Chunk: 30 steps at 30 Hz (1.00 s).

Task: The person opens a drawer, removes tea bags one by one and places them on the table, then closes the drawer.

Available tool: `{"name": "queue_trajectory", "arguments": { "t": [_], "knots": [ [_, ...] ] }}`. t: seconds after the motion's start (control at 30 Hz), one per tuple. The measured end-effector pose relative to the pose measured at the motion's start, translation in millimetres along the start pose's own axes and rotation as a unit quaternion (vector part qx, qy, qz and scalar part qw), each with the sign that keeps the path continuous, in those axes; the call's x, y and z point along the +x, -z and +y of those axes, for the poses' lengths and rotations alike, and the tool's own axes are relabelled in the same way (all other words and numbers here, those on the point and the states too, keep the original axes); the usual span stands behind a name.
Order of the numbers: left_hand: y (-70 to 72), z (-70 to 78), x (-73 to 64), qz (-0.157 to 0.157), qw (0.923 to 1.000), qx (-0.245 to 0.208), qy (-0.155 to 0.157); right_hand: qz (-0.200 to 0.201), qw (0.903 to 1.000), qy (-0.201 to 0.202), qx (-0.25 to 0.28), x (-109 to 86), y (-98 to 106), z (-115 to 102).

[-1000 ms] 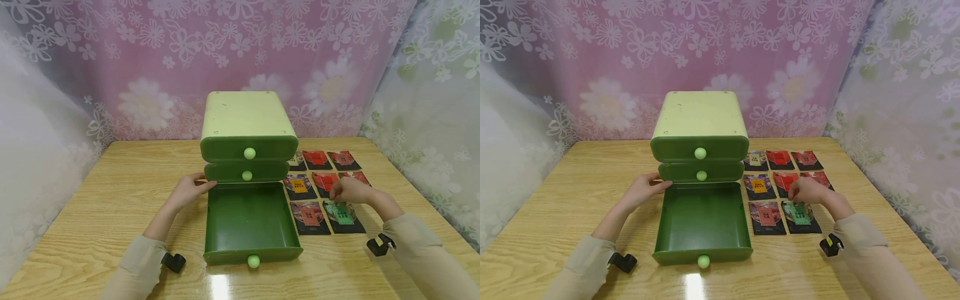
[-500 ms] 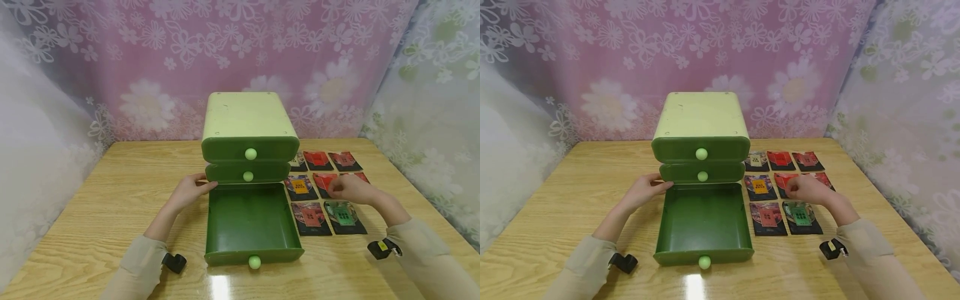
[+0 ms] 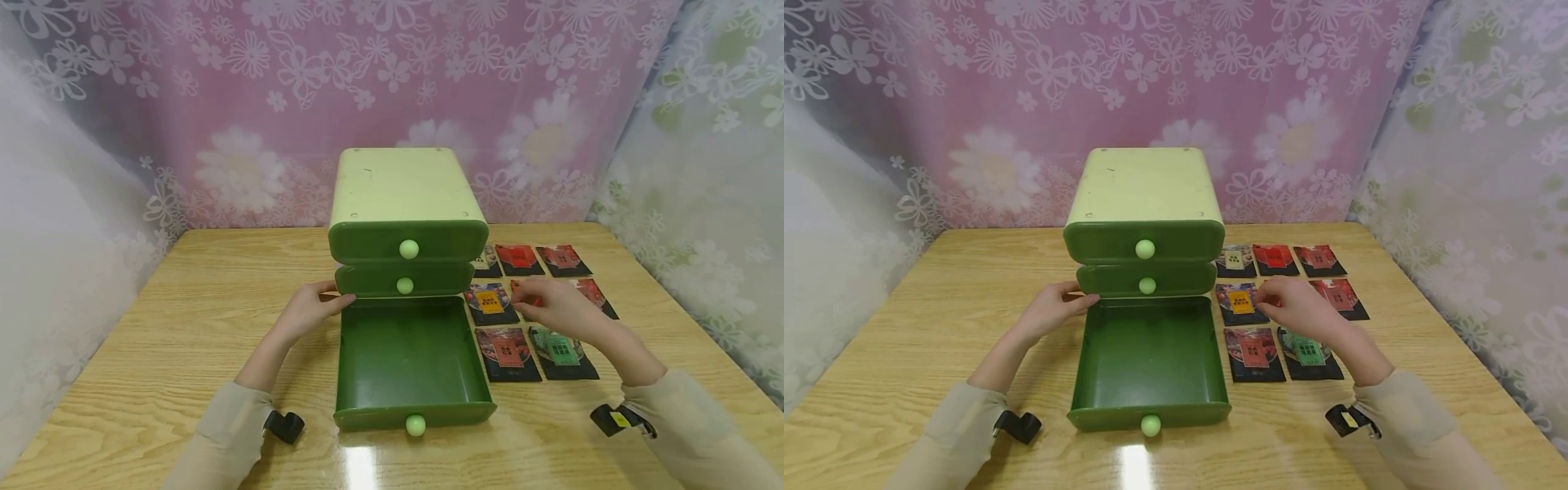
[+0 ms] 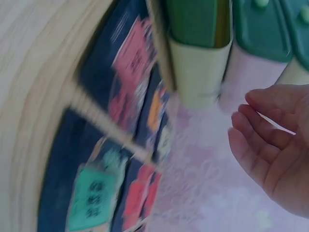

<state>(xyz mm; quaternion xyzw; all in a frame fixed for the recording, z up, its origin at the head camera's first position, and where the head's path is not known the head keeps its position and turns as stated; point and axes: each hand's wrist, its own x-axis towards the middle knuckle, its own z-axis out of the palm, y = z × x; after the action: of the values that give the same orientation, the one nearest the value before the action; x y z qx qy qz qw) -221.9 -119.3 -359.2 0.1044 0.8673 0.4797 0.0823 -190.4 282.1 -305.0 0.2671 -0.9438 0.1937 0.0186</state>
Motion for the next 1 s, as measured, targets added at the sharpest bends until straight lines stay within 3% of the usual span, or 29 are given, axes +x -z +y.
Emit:
{"name": "queue_trajectory", "arguments": {
  "t": [0.13,0.3,0.57,0.8,1.0],
  "knots": [
    [0.1,-0.9,0.3,0.0,1.0,-0.001,-0.001,0.032,0.9981,0.053,-0.004,1.8,-1.2,-19.3],
    [0.6,-0.6,-0.3,-0.001,1.0,-0.002,-0.004,0.073,0.9829,0.169,-0.011,1.5,-6.9,-46.9],
    [-0.2,-0.9,-0.4,-0.002,1.0,-0.008,0.004,0.059,0.9577,0.282,0.008,-1.6,-15.9,-85.4],
    [-0.1,-0.6,-1.2,-0.001,1.0,-0.008,-0.005,0.059,0.9266,0.371,0.002,-6.2,-28.9,-121.1],
    [-0.1,-2.4,-0.3,-0.001,1.0,-0.004,-0.005,0.032,0.9078,0.418,-0.004,-16.1,-42.9,-150.7]
  ]
}}
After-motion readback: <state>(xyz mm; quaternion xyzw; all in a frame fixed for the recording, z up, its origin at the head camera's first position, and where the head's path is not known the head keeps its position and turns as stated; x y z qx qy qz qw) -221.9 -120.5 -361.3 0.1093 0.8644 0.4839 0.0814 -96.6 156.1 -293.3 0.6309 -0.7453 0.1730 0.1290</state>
